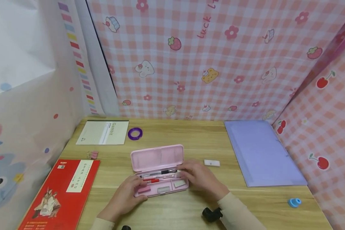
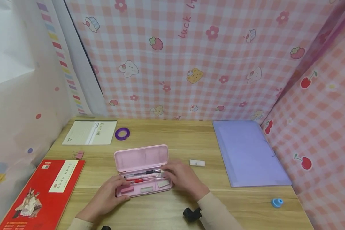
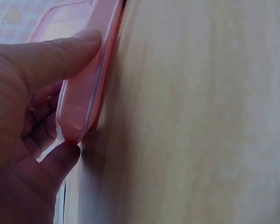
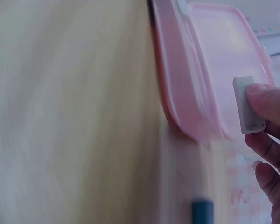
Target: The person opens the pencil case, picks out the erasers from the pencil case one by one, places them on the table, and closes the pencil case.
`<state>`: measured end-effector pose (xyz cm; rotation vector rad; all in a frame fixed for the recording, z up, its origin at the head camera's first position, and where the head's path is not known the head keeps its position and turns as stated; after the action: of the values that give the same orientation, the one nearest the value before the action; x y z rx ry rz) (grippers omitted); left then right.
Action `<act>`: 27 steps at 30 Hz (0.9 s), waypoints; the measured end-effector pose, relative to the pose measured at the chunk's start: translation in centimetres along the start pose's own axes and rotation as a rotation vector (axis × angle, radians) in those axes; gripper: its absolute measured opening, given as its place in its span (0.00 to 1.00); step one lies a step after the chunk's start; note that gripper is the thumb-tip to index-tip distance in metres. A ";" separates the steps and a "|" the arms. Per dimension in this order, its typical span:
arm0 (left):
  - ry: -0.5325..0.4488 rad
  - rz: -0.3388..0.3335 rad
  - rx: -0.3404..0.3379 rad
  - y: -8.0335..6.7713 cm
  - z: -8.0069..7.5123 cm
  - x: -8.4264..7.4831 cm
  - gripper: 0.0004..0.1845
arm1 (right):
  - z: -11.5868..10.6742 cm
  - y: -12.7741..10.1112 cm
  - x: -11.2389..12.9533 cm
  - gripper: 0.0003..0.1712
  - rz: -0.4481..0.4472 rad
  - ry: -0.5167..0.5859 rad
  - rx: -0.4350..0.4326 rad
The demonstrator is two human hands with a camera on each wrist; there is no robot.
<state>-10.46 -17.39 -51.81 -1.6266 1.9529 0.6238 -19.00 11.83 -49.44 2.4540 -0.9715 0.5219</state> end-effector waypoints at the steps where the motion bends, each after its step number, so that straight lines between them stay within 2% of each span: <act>1: 0.005 0.007 -0.006 0.0 0.0 0.0 0.21 | -0.4 -0.1 -0.3 0.10 -0.002 -0.006 -0.016; 4: 0.009 0.016 -0.008 0.0 0.0 0.0 0.21 | -1.9 -0.3 -1.6 0.08 0.007 -0.035 -0.071; 7: 0.012 0.019 -0.007 0.1 0.0 0.0 0.21 | -3.4 -0.5 -3.1 0.08 0.062 -0.041 -0.094; 14: 0.023 0.023 -0.017 -0.1 0.1 0.2 0.21 | -5.8 -0.7 -6.9 0.09 0.211 -0.034 -0.072; 19: 0.019 0.029 -0.012 0.0 0.1 0.3 0.21 | -6.2 -0.6 -9.1 0.10 0.266 -0.029 -0.052; 27: 0.011 0.023 0.005 0.0 0.0 0.3 0.22 | -5.8 -0.7 -11.2 0.09 0.347 0.003 -0.051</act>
<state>-10.51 -17.62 -52.03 -1.6102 1.9815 0.6196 -27.17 21.45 -50.32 2.2478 -1.4020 0.6034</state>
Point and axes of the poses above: each hand's wrist, its own y-axis towards the middle knuckle, its own z-axis out of the palm, x = y × z, the point moved 1 cm from there along y, towards the middle knuckle, and after that the axes turned 4 degrees about -z, right-handed, at the moved point
